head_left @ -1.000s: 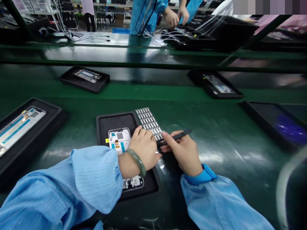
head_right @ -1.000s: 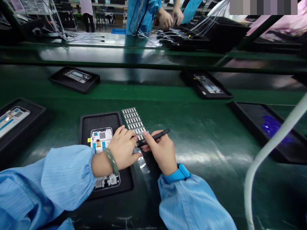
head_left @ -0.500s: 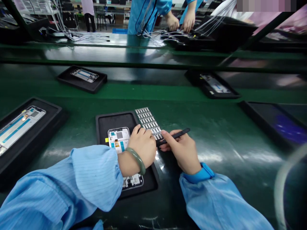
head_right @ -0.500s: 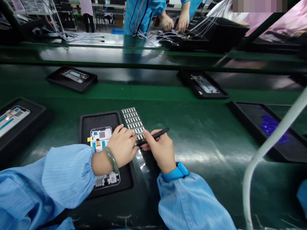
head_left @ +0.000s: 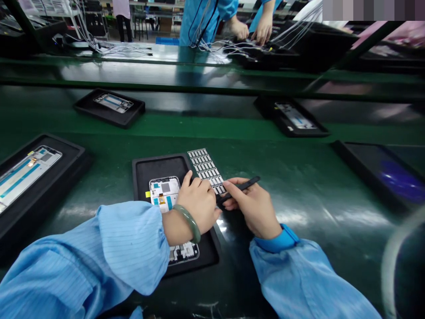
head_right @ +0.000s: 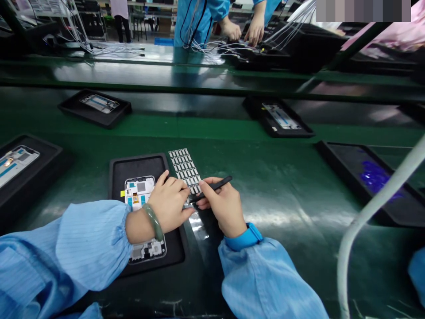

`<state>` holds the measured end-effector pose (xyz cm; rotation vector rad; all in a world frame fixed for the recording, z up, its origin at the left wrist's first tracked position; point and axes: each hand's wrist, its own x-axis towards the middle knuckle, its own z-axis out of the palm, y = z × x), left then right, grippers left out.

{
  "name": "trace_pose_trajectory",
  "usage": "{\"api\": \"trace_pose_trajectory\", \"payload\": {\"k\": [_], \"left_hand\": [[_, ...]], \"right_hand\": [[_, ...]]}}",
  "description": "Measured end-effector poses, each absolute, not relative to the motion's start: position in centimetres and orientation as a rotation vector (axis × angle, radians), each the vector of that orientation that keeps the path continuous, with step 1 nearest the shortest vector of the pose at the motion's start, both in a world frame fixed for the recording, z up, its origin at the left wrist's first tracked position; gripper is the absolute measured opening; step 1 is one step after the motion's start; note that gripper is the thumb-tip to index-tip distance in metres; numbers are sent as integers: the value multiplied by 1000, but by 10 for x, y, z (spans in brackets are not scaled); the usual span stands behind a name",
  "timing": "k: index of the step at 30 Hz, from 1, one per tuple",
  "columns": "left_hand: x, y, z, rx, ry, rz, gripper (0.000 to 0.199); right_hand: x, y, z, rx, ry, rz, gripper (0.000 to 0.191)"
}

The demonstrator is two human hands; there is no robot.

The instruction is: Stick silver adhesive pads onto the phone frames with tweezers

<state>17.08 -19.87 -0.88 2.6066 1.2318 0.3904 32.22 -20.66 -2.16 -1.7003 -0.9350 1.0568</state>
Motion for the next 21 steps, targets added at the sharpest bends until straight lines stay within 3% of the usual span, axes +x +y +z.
{"api": "trace_pose_trajectory", "payload": {"k": [3, 9, 15, 21], "left_hand": [[172, -199, -9, 2587, 1246, 405, 36], [164, -198, -6, 2386, 1188, 536, 57], [131, -201, 15, 1899, 1008, 896, 12], [103, -203, 21, 1777, 1056, 962, 10]], "right_hand": [[325, -204, -19, -1643, -856, 1150, 35], [327, -203, -6, -1473, -636, 1226, 38], [302, -207, 17, -1260, -711, 1186, 39], [270, -203, 32, -1195, -983, 1212, 31]]}}
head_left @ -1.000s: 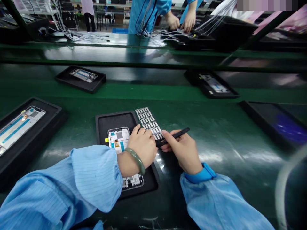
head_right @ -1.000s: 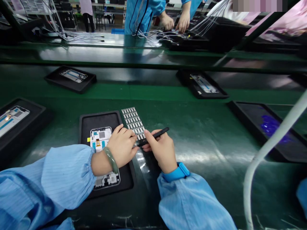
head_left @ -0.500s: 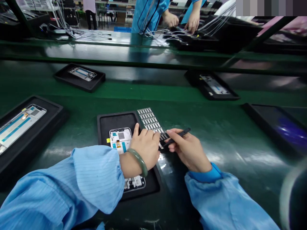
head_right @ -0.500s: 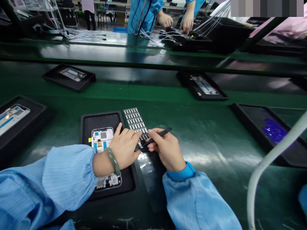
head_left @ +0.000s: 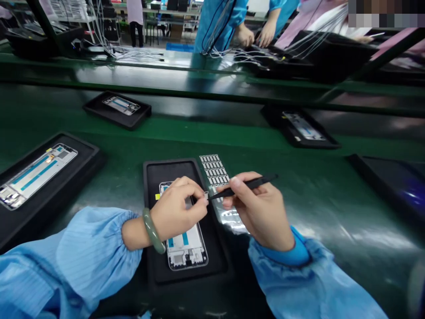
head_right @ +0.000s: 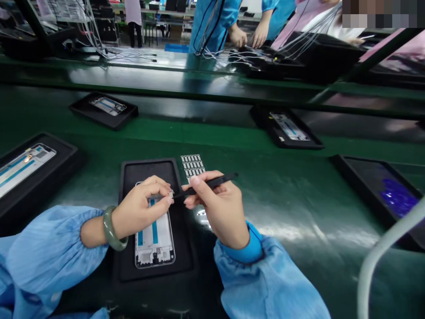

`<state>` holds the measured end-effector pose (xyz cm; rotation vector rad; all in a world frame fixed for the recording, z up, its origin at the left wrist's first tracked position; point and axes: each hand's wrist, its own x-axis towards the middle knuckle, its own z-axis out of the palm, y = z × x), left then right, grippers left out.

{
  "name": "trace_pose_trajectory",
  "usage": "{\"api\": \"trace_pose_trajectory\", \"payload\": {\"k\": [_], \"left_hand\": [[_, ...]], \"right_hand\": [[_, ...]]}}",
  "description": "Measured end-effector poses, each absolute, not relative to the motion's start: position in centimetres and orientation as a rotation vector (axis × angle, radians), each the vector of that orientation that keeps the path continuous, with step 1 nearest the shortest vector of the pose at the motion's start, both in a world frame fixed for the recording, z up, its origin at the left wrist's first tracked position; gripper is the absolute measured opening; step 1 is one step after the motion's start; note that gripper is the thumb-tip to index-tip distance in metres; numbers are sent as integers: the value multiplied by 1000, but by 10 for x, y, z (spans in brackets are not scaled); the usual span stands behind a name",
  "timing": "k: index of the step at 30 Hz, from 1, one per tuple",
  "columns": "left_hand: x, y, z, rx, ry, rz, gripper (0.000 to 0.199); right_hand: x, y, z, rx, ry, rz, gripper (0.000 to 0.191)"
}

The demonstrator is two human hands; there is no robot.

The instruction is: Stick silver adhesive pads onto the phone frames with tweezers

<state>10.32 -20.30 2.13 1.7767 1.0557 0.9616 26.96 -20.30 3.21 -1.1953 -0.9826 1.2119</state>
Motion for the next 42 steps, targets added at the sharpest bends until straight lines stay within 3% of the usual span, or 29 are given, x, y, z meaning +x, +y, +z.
{"api": "trace_pose_trajectory", "payload": {"k": [7, 13, 42], "left_hand": [[59, -199, 23, 2102, 1207, 705, 10], [34, -203, -9, 2446, 1264, 711, 26], [33, -204, -11, 2548, 1264, 581, 32]], "right_hand": [[247, -177, 32, -1177, -1161, 1285, 30], [225, -146, 8, -1232, -1171, 1353, 34], [216, -150, -8, -1315, -1438, 1259, 39]]}}
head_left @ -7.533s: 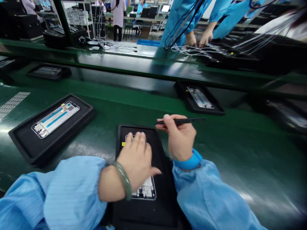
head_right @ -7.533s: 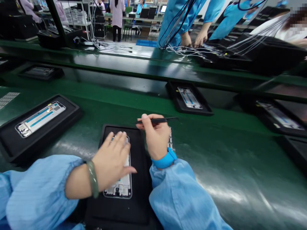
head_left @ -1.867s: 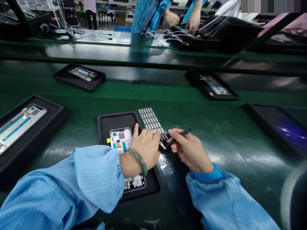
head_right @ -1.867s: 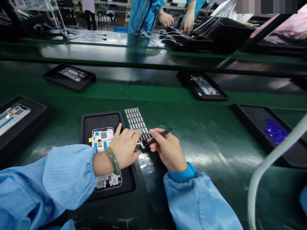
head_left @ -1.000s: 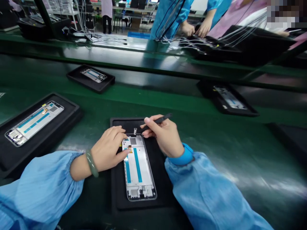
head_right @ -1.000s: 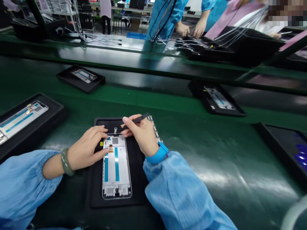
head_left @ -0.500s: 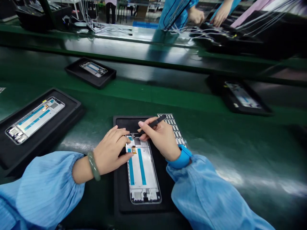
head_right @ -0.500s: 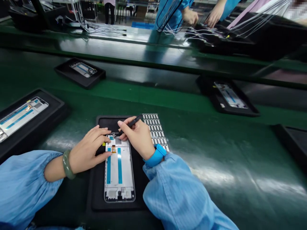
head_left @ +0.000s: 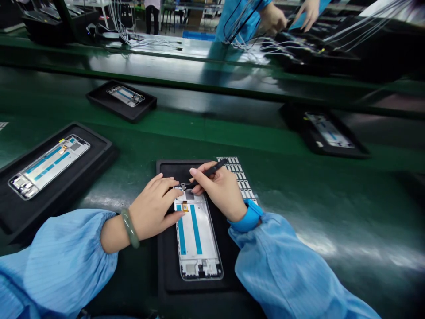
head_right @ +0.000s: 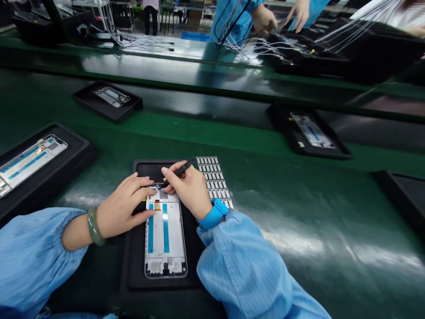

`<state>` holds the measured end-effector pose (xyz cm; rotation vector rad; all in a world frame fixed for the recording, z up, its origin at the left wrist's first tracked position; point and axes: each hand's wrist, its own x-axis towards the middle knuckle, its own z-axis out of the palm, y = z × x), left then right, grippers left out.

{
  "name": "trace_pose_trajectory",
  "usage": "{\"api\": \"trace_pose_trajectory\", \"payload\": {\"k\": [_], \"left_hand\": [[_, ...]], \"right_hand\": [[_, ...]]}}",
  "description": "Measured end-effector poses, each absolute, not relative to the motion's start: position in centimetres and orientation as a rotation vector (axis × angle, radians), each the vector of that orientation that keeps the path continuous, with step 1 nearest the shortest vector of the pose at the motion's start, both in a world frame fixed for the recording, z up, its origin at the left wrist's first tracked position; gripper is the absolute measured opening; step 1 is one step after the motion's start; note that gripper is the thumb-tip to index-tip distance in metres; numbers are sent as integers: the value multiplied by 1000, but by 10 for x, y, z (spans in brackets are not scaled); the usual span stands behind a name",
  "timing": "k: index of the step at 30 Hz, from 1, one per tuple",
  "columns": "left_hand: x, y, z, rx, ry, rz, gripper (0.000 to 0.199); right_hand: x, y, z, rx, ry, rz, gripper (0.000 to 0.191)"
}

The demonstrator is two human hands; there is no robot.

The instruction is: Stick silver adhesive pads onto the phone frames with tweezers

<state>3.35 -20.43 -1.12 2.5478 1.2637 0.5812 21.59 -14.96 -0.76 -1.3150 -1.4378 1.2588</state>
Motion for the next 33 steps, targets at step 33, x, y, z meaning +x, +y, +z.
{"api": "trace_pose_trajectory", "payload": {"k": [33], "left_hand": [[35, -204, -11, 2611, 1287, 461, 41]], "right_hand": [[224, -151, -12, -1185, -1702, 1074, 18]]}}
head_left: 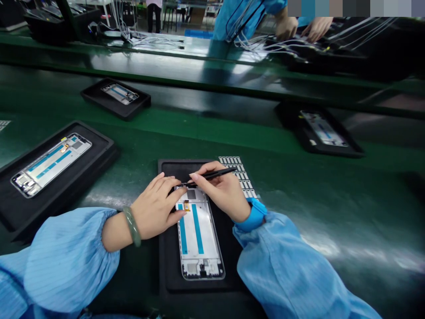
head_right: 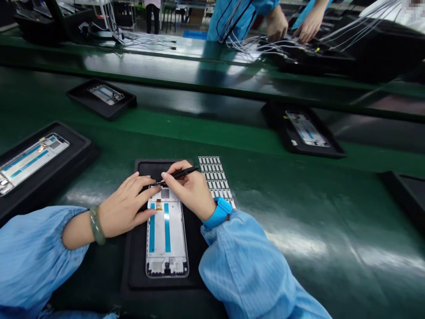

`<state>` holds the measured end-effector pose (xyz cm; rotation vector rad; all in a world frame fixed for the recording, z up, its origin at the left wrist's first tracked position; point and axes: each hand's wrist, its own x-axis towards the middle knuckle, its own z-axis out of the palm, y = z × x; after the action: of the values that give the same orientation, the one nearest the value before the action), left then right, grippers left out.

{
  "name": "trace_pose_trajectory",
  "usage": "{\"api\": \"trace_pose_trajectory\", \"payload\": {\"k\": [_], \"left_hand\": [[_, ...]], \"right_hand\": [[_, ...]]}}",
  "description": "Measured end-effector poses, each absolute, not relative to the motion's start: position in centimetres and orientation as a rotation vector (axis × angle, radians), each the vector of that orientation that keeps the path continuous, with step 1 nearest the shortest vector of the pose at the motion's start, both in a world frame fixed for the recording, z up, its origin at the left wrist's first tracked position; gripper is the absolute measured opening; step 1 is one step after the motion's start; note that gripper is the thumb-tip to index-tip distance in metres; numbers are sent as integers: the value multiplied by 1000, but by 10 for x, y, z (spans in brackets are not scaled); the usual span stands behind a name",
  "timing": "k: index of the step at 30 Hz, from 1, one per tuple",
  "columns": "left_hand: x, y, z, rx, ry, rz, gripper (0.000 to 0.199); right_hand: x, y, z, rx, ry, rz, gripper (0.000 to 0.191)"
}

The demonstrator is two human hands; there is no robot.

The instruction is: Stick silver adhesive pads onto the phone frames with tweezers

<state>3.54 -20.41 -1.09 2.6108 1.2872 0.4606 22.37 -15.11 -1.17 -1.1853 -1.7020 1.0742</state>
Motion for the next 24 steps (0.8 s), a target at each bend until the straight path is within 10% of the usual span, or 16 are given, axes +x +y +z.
{"api": "trace_pose_trajectory", "payload": {"k": [24], "left_hand": [[35, -204, -15, 2639, 1273, 490, 43]], "right_hand": [[223, -153, -13, -1156, -1870, 797, 11]]}}
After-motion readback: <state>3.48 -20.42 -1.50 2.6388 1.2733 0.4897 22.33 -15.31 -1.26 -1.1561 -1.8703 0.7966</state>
